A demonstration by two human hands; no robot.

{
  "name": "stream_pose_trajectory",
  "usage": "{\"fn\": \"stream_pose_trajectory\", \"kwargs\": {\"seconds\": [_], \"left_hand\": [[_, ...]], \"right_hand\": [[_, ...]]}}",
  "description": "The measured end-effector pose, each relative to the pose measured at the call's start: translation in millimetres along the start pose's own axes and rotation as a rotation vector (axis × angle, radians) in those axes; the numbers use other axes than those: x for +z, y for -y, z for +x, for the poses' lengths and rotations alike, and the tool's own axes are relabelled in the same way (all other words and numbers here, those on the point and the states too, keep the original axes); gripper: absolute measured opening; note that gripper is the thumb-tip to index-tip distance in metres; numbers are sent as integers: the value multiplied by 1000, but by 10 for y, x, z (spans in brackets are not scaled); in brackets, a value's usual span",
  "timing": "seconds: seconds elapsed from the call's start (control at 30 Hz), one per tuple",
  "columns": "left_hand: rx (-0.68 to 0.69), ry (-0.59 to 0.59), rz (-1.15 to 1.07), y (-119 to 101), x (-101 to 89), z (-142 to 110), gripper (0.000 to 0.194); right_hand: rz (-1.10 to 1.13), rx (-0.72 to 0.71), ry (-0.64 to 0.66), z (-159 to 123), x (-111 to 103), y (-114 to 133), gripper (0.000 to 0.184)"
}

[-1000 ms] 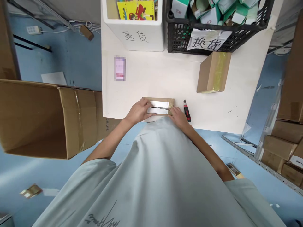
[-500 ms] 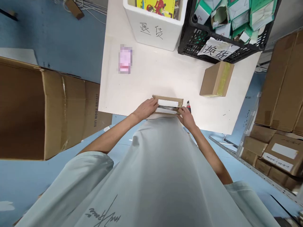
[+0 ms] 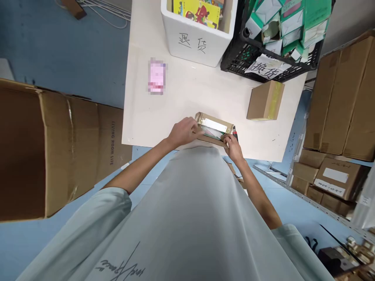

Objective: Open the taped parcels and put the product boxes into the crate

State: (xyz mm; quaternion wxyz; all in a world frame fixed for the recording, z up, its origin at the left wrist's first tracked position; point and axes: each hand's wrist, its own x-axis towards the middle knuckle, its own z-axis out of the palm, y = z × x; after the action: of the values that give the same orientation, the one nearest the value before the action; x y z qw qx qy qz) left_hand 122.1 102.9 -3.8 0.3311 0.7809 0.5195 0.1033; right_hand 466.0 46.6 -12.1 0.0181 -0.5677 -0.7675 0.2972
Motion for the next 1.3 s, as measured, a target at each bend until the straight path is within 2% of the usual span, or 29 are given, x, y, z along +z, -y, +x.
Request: {"fn": "stream_pose_trajectory", "kwargs": {"seconds": [0.07, 0.2, 0.3, 0.43, 0.6, 0.7, 0.83, 0.93, 1.03, 1.07, 1.2, 1.3], "left_hand": [[4, -24, 5, 30, -66, 152, 35], [184, 164, 164, 78, -83, 510, 43], [247, 207, 221, 120, -51, 709, 51], [396, 203, 204, 172, -15, 877, 62], [413, 308, 369, 90, -12, 968, 64], [420, 360, 447, 20, -96, 982, 58], [320, 452, 415, -9, -228, 966, 48], [341, 420, 271, 40, -231, 862, 52], [384, 335, 81, 116, -138, 674, 55], [375, 311, 34, 133, -93, 605, 56], [283, 237, 10, 80, 97, 381, 66], [219, 159, 126, -110, 240, 321, 68]], "right_hand": [[-16, 34, -19, -52, 33, 28, 39], [-49, 76, -43, -133, 81, 43, 36], [-54, 99, -72, -141, 123, 35, 32], [-44, 117, -79, -110, 203, 29, 43], [1, 156, -110, -103, 247, 2, 41], [18, 168, -124, -129, 208, -28, 41], [45, 143, -110, -168, 134, -40, 45], [51, 128, -101, -184, 98, -26, 35], [63, 158, -168, -184, 106, -22, 18], [84, 177, -214, -178, 120, -30, 21], [241, 298, -380, -81, 230, -131, 57], [375, 401, -385, 61, 341, -234, 66]]}}
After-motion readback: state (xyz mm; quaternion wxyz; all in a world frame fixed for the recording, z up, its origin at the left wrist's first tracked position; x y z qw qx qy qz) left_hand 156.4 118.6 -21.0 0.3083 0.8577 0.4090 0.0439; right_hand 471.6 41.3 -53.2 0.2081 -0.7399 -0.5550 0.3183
